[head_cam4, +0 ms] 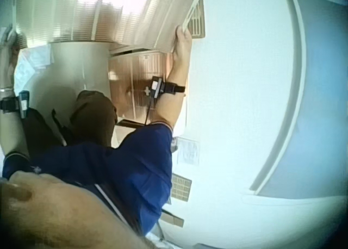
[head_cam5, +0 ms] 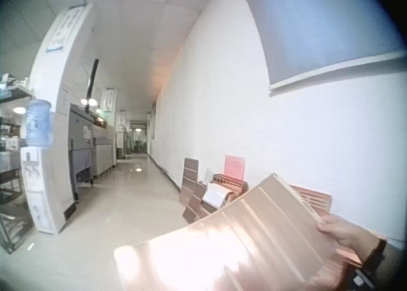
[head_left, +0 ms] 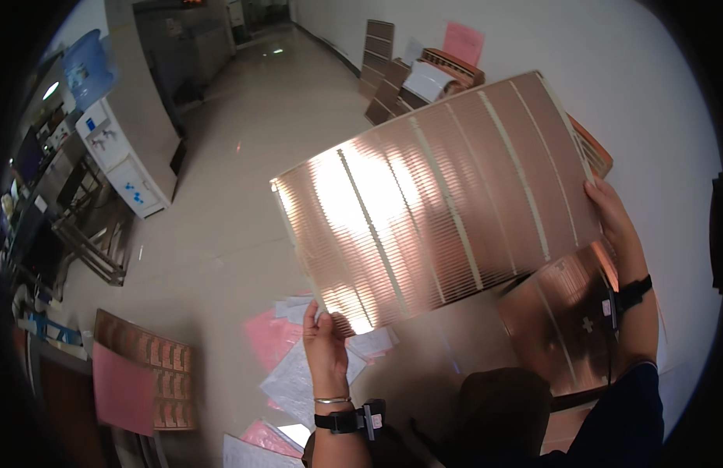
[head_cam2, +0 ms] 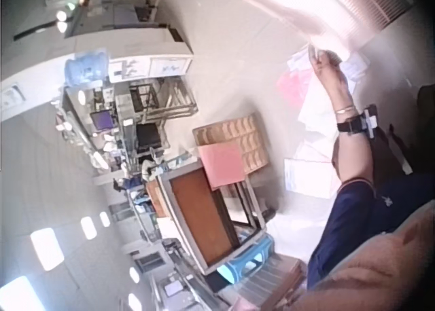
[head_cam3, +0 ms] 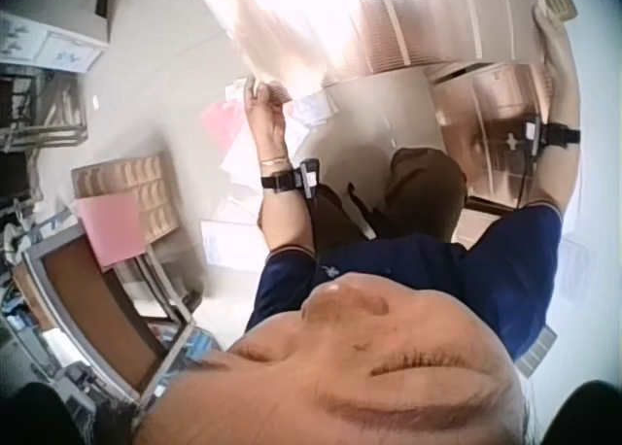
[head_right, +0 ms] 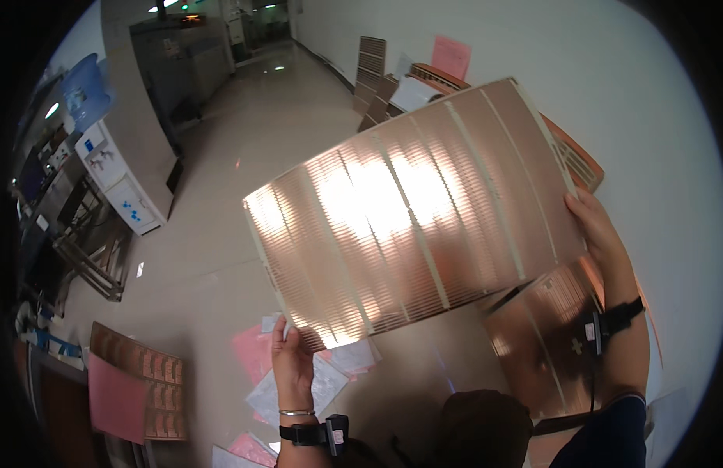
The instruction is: Organizing and sorting copper circuit boards and associated production documents on a facility floor.
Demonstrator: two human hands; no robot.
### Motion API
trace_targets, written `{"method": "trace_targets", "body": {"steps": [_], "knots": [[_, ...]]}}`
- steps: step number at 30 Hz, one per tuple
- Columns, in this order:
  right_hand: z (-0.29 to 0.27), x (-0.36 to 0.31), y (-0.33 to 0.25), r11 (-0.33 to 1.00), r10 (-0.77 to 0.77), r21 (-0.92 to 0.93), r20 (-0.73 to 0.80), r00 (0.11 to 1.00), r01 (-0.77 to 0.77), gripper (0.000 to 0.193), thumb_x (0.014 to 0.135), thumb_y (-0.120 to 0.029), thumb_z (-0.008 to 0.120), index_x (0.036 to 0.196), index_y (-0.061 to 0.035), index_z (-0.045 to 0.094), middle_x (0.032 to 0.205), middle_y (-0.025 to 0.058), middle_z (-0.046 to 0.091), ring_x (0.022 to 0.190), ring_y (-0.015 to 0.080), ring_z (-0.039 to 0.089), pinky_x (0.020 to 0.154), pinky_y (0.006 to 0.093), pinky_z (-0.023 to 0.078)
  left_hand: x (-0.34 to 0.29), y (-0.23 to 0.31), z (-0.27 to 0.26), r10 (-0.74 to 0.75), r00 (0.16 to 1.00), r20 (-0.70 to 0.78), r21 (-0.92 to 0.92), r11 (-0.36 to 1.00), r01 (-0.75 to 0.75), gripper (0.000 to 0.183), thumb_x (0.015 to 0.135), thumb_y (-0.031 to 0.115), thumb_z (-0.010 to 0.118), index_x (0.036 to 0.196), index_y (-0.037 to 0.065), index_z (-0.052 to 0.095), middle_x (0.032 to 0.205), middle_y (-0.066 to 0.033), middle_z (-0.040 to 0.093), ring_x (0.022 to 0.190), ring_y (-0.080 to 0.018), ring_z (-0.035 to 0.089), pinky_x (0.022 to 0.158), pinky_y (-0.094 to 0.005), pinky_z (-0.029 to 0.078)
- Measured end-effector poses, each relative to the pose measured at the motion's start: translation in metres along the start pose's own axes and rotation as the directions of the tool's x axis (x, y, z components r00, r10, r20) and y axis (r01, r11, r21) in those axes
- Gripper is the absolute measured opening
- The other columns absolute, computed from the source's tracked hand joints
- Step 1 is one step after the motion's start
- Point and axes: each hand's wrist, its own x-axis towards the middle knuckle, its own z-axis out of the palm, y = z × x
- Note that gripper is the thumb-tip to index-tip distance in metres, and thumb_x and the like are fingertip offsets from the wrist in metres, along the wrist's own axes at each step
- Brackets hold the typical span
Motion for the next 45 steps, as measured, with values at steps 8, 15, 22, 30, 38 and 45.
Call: {"method": "trace_targets", "body": {"steps": [8,15,22,30,38,45], "knots": [[0.000,-0.001,0.009,1.000,0.014,-0.004,-0.008,1.000,-0.014,0.051,0.087,-0.034,0.058,0.123,0.0009,0.048,0.118,0.0112,0.056,0.112,0.0172,0.051,0.096,0.0282,0.037,-0.003,-0.003,0.010,0.030,0.998,-0.052,-0.032,0.999,-0.032,0.032,0.090,0.008,0.052,0.121,0.008,0.046,0.096,-0.0038,0.062,0.083,-0.0138,0.061,0.075,-0.0310,0.051],[-0.007,-0.002,0.011,0.994,-0.011,0.111,0.045,0.999,0.006,0.039,0.088,-0.030,0.056,0.114,-0.0006,0.056,0.104,0.0056,0.061,0.097,0.0133,0.056,0.086,0.0278,0.042,-0.001,-0.005,0.005,0.053,0.998,0.033,-0.026,0.998,-0.052,0.034,0.089,0.009,0.052,0.122,0.009,0.042,0.099,-0.0088,0.062,0.089,-0.0196,0.061,0.074,-0.0341,0.053],[0.011,-0.001,-0.006,0.987,-0.003,0.163,0.064,0.998,-0.008,0.038,0.087,-0.032,0.058,0.113,-0.0029,0.057,0.103,0.0028,0.061,0.093,0.0108,0.055,0.085,0.0258,0.042,0.011,-0.012,-0.002,0.001,0.996,-0.088,-0.032,0.999,-0.004,0.032,0.090,0.003,0.047,0.122,0.008,0.043,0.104,-0.0089,0.061,0.089,-0.0192,0.061,0.078,-0.0348,0.052],[0.017,-0.002,-0.015,0.989,-0.013,0.146,0.091,0.996,0.000,0.039,0.088,-0.031,0.058,0.114,-0.0025,0.056,0.107,0.0040,0.061,0.096,0.0113,0.055,0.086,0.0257,0.041,0.016,-0.019,-0.011,0.031,0.994,-0.101,-0.066,0.997,-0.038,0.029,0.090,0.003,0.047,0.119,0.009,0.047,0.099,-0.0067,0.062,0.085,-0.0157,0.062,0.074,-0.0322,0.052],[0.018,0.001,-0.016,0.991,-0.026,0.136,0.097,0.995,0.012,0.040,0.088,-0.031,0.058,0.116,-0.0023,0.055,0.108,0.0040,0.061,0.097,0.0115,0.055,0.087,0.0258,0.042,0.019,-0.023,-0.009,0.026,0.993,-0.115,-0.070,0.997,-0.034,0.028,0.091,0.004,0.047,0.118,0.009,0.047,0.097,-0.0059,0.062,0.083,-0.0158,0.062,0.073,-0.0318,0.052],[0.017,0.000,-0.013,0.991,-0.021,0.132,0.080,0.997,0.011,0.040,0.088,-0.031,0.057,0.116,-0.0022,0.055,0.109,0.0046,0.060,0.097,0.0118,0.055,0.087,0.0262,0.042,0.021,-0.027,-0.010,0.033,0.994,-0.104,-0.068,0.997,-0.041,0.029,0.090,0.004,0.047,0.119,0.009,0.046,0.099,-0.0065,0.062,0.086,-0.0160,0.061,0.075,-0.0315,0.052]]}}
